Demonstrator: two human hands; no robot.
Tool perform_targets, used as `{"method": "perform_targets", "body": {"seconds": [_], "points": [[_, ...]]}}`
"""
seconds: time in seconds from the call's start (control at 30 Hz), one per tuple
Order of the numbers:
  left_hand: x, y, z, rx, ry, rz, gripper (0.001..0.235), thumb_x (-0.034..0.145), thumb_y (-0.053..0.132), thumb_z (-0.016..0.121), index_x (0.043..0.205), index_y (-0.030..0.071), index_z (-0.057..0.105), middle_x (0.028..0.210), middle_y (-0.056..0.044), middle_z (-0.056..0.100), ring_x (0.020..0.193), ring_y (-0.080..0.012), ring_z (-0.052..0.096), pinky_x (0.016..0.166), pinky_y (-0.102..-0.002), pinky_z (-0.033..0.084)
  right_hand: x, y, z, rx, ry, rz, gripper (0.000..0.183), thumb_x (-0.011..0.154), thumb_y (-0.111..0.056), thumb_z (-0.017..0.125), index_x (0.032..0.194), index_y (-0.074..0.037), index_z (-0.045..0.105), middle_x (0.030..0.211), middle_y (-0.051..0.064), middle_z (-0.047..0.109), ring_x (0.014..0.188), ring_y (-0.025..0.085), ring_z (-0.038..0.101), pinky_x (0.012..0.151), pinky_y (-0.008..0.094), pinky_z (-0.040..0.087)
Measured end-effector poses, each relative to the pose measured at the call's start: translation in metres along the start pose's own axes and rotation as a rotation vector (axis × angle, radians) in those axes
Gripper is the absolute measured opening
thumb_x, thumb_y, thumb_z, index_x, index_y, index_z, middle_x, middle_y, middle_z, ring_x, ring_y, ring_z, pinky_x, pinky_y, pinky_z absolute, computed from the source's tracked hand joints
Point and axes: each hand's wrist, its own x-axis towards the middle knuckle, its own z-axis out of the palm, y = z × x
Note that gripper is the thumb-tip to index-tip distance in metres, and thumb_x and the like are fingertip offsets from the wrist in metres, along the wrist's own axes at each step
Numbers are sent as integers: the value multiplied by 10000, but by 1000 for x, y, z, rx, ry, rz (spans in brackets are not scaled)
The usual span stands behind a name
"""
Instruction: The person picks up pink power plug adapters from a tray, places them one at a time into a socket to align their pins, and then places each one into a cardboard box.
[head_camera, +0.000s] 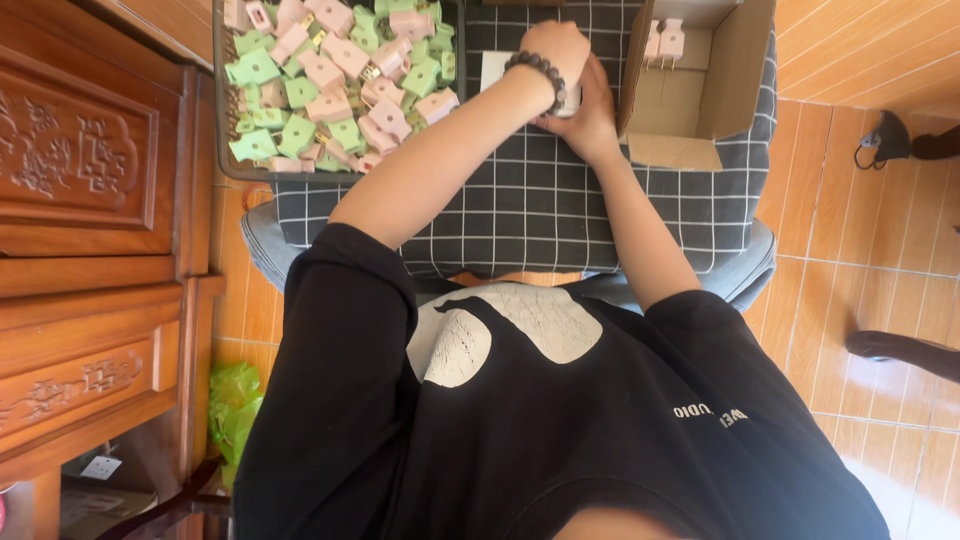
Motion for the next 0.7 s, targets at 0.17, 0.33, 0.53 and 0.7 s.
{"method": "perform_targets", "body": {"seconds": [0.17, 0.33, 0.53, 0.7], "points": [[26, -22, 28, -66, 22, 16, 255, 1010, 111, 515, 1100, 110, 754, 1064, -167, 712, 915, -394, 710, 700, -487, 586, 6, -33, -9, 32, 9, -95, 872, 811, -455, 985, 1417, -41, 514, 1352, 144, 537, 1294, 317, 534, 1085, 398, 437], [-38, -23, -35, -48, 9, 98, 546, 736, 307, 877, 1179, 59, 677, 1119, -197, 679, 966, -409, 694, 756, -504, 595, 6, -22, -8, 9, -23, -63, 872, 786, -402, 1006, 1402, -43, 505, 1363, 155, 505, 1287, 343, 519, 1056, 397, 435], [-99, -53, -93, -382, 17, 131, 249, 972, 110, 658, 1193, 58, 554, 971, -127, 645, 689, -219, 670, 498, -296, 519, 0, 1, -2, -42, -30, -45, 968, 807, -509, 984, 1490, -72, 455, 1498, 182, 438, 1427, 361, 462, 1186, 457, 386], [-114, -86, -91, -481, 13, 233, 230, 944, 138, 582, 1130, 167, 715, 1162, -35, 695, 990, -237, 644, 829, -387, 508, 0, 6, -1, -67, -43, 4, 1004, 785, -487, 1011, 1519, -80, 460, 1558, 191, 425, 1510, 367, 378, 1240, 499, 342]]}}
